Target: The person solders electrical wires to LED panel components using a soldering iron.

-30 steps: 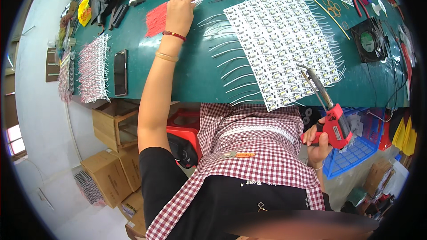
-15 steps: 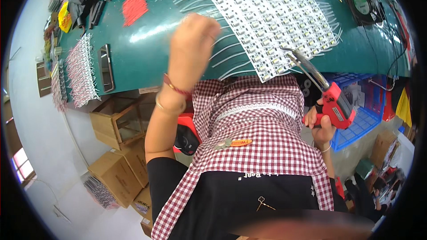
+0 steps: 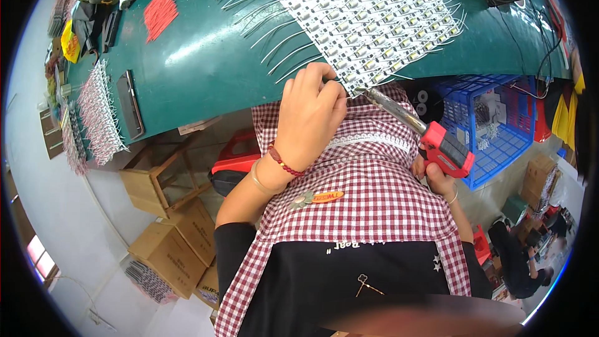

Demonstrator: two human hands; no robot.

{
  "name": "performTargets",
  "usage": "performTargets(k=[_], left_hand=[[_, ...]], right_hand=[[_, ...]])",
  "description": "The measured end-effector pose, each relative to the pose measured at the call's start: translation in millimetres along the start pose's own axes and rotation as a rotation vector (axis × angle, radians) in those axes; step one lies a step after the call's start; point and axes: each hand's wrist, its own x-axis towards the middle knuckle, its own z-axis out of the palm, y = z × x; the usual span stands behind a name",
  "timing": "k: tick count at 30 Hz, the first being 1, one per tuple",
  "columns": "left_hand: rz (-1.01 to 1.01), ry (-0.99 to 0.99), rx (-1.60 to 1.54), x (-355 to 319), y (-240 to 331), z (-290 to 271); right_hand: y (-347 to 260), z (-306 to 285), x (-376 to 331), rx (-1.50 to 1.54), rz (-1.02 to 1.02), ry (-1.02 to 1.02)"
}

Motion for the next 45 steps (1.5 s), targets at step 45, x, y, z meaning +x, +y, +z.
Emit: performTargets(k=[45], left_hand=[[-0.351,0.301,0.753,55,-193,-154]], right_hand=[[-55,33,90,0.081,-0.44,0.072]])
